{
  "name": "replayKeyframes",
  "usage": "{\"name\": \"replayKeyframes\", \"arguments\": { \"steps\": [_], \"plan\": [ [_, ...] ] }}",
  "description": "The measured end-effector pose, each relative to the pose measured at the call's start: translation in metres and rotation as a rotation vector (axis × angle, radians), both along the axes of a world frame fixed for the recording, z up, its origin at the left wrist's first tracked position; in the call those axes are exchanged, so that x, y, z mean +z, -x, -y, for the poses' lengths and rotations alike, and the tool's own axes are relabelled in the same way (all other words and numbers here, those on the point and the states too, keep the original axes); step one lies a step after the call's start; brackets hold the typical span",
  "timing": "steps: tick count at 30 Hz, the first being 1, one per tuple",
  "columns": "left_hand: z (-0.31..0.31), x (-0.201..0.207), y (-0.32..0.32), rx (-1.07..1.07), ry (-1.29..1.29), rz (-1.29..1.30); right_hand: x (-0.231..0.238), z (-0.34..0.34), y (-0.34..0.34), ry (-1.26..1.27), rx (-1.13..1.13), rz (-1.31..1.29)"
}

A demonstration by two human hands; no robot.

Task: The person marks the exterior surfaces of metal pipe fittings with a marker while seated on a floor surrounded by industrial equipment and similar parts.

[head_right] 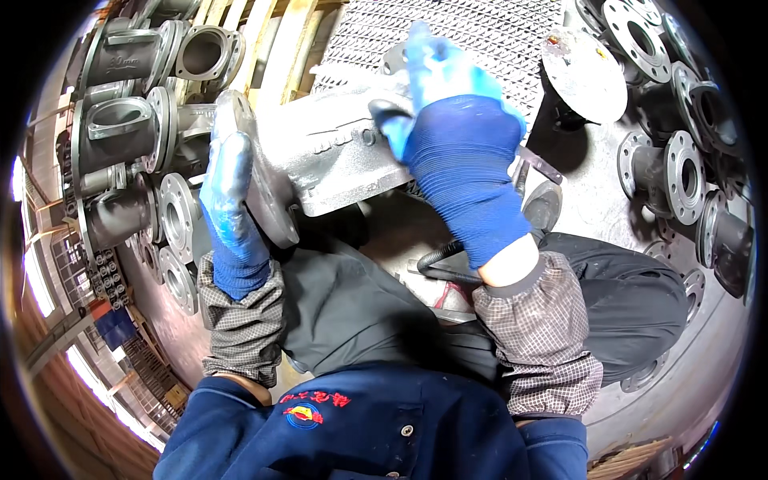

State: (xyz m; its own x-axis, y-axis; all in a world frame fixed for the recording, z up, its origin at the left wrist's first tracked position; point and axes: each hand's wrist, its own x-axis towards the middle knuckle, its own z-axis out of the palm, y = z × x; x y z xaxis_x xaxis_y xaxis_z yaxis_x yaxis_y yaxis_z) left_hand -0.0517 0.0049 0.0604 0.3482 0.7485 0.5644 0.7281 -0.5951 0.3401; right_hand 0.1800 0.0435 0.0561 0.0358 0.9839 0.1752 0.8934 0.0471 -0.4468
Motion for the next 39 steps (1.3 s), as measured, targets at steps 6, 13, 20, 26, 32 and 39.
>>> {"name": "replayKeyframes", "arguments": {
  "steps": [6, 13, 20, 26, 32, 39],
  "plan": [
    [0.002, 0.002, -0.005, 0.047, -0.051, 0.036, 0.001, 0.025, -0.041, -0.133, 0.047, -0.338],
    [-0.001, 0.012, -0.013, 0.234, 0.019, -0.157, 0.04, 0.083, -0.091, 0.914, 0.209, -0.937],
    [-0.002, 0.013, -0.013, 0.098, 0.004, -0.039, -0.02, 0.145, -0.078, 0.408, -0.064, -1.227],
    [-0.001, 0.006, -0.012, 0.042, -0.075, -0.026, 0.015, 0.085, -0.038, -0.043, 0.341, -0.619],
    [0.004, 0.008, -0.034, 0.154, 0.26, 0.521, 0.008, 0.064, -0.017, -0.026, 0.384, -0.247],
    [0.002, -0.003, -0.013, 0.007, -0.039, 0.095, 0.005, 0.064, -0.012, -0.057, 0.342, -0.283]
  ]
}}
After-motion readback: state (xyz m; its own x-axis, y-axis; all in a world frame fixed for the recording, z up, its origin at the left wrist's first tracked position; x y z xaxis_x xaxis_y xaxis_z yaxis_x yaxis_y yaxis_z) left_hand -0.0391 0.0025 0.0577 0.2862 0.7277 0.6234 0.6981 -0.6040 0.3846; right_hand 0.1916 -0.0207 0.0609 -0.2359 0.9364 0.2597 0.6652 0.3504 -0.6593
